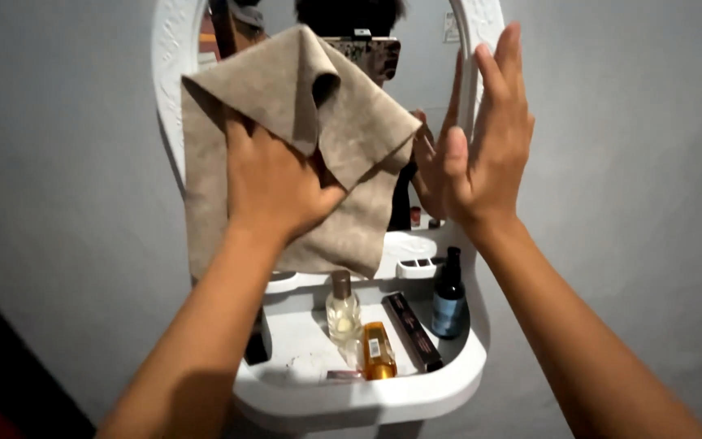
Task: Cleaning a wall-mounted mirror using a cloth.
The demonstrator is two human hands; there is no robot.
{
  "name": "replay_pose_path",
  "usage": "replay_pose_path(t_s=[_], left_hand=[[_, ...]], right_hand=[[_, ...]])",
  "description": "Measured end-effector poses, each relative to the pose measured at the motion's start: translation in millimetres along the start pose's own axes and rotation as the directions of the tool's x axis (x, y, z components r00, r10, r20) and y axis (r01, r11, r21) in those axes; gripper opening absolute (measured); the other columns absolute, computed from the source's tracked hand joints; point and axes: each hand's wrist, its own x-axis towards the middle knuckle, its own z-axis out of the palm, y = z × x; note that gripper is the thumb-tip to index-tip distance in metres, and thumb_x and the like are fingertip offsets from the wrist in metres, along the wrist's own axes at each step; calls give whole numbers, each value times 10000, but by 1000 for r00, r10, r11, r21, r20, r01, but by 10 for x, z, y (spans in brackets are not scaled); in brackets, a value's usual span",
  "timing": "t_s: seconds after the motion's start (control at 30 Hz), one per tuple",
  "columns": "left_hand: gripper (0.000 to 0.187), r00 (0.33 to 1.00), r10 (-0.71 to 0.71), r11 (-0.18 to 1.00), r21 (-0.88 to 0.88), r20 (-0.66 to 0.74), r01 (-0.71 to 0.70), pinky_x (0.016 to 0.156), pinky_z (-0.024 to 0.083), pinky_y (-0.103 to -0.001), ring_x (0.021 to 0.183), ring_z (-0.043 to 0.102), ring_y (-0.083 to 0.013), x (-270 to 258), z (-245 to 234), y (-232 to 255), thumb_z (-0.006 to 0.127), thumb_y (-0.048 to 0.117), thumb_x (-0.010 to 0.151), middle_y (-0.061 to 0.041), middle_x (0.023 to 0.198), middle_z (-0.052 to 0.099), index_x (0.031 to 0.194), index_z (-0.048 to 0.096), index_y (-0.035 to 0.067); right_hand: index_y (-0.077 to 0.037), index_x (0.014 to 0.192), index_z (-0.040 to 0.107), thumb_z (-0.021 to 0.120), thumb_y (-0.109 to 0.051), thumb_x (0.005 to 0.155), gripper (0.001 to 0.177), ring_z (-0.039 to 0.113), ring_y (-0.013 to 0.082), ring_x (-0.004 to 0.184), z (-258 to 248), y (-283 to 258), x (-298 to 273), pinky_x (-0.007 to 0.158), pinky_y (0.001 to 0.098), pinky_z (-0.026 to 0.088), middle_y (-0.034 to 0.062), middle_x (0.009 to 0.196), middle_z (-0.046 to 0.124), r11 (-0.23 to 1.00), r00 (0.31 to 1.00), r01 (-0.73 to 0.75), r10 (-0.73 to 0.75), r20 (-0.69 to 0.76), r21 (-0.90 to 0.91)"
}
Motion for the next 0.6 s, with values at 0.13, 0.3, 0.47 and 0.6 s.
replay_pose_path(t_s=[0.13,0.3,0.47,0.6], left_hand=[[945,1000,24,999,-29,0,-24,1161,162,-694,1293,497,-397,396,-65,-25,669,676,852,-201,1354,581,1555,472,75],[907,970,-22,1000,-15,-243,19,1163,242,-676,1312,502,-401,689,122,-12,686,690,887,-216,1413,561,1499,509,46],[822,986,-6,1000,-21,-170,2,1098,243,-691,1280,502,-419,400,62,99,684,605,904,-219,1437,565,1491,535,49],[862,993,64,997,-24,-103,-67,1158,190,-692,1298,494,-438,161,-41,35,709,619,811,-220,1398,556,1466,546,84]], right_hand=[[-103,1622,359,343,-555,1151,653,320,324,1583,25,9,-1,1215,383,357,174,1728,234,999,1000,6,-6,-11,-37],[-112,1632,339,362,-530,1149,639,292,329,1585,37,28,-6,1225,384,349,183,1727,216,997,999,43,-44,-8,-61],[-103,1633,334,368,-502,1156,623,314,314,1582,11,46,-11,1207,370,357,177,1729,221,996,1000,25,-25,-3,-83],[-92,1622,349,381,-480,1163,602,365,313,1617,-17,34,-14,1192,366,365,187,1722,224,998,1000,15,-15,3,-63]])
